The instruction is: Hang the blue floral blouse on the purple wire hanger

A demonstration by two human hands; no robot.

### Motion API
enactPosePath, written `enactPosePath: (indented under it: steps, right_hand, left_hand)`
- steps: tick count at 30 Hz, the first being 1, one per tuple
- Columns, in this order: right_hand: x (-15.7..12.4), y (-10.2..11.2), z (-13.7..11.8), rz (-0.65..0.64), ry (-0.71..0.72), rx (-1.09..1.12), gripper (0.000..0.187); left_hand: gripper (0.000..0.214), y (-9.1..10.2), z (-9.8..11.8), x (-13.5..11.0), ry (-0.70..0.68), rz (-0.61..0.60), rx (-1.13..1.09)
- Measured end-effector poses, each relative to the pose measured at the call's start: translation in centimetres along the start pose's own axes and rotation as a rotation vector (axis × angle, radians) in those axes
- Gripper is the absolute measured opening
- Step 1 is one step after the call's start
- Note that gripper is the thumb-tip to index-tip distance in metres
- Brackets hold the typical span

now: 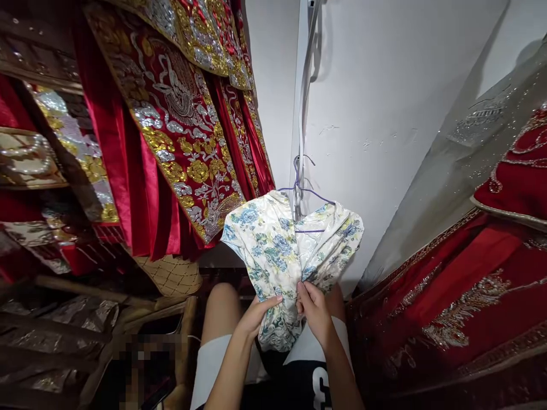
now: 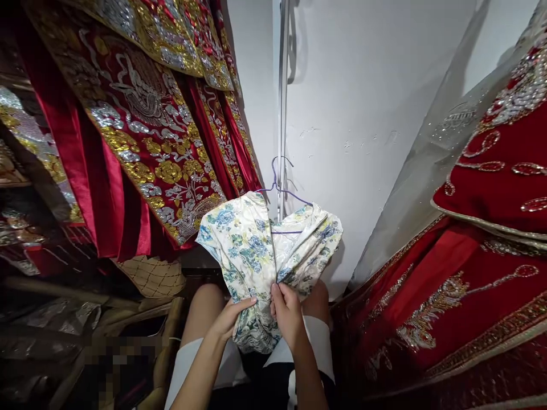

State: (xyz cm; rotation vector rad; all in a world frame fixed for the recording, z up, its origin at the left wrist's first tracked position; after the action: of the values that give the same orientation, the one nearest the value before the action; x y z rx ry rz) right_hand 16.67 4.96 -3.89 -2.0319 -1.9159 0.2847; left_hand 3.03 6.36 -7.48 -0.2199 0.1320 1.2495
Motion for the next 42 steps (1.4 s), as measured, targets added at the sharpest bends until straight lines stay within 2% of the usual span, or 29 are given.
enactPosePath:
  steps: [2,6,13,18,21,28,31,33,35,37,39,41,42]
  right_hand:
    - [0.2,-0.4,0.0,0.007,-0.03,0.018,0.058]
    - [0.1,-0.5,-0.2,0.009,-0.071,0.035,0.056]
    - [-0.2,0.3,-0.5,0.075,-0.07,0.023,0.051]
    - [-0.7,0.3,0.1,0.09,-0.074,0.053,0.058]
    - [-0.8,0.1,0.2,0.041,-0.069,0.046,0.062]
    - [-0.8,0.2,0.8,0.002,-0.086,0.123,0.06]
    - [-0.8,-0.4,0.7,-0.011,-0.095,0.185,0.058]
    - [-0.8,-0.9,0.6,-0.032,-0.103,0.186,0.056]
    - [-0.8,-1.1,0.4,-0.043,-0.1,0.14,0.054]
    - [-0.9,-1.1,0.1,-0.042,-0.09,0.078,0.052]
    - [-0.9,-0.9,-0.1,-0.039,-0.083,0.035,0.05]
    - [-0.9,-0.6,-0.3,-0.033,-0.071,0.005,0.05]
    - [-0.9,-0.5,-0.4,-0.027,-0.063,-0.01,0.051]
  left_hand:
    - [0.078,0.5,-0.4,0.2,0.008,0.015,-0.058]
    - [0.09,2.0,-0.6,0.6,-0.022,0.102,-0.057]
    - [0.106,2.5,-0.6,-0.3,0.016,0.129,-0.017]
    - [0.085,1.0,1.3,-1.1,-0.046,-0.019,0.022]
    - [0.08,1.0,1.1,-1.0,-0.034,0.001,0.017]
    - [0.09,1.4,-0.4,-1.5,0.013,0.039,-0.025]
    - [0.083,1.7,-0.1,-1.7,-0.016,0.042,-0.086]
    - [0.072,3.1,0.4,-1.3,-0.064,0.156,-0.114]
    - [0.059,5.4,0.7,-0.6,-0.131,0.345,-0.103]
    - [0.05,8.1,1.0,-0.5,-0.22,0.587,-0.071]
    - [0.046,10.2,1.6,-1.8,-0.352,0.855,-0.027]
    - [0.044,10.6,2.7,-3.9,-0.502,1.045,0.087]
    - [0.041,9.8,3.6,-4.5,-0.57,1.051,0.18]
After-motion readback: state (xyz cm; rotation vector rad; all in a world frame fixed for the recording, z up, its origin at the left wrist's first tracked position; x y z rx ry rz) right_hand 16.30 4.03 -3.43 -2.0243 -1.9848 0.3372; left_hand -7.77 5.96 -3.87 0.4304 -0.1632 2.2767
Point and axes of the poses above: each hand's wrist, its own x-axis towards the middle knuckle, its own y-axis out of the back of the hand, z = x × y, the point moved 10 cm from there along x, towards the middle knuckle, and after that the axes turned 15 degrees about x, right-handed, at the moved point
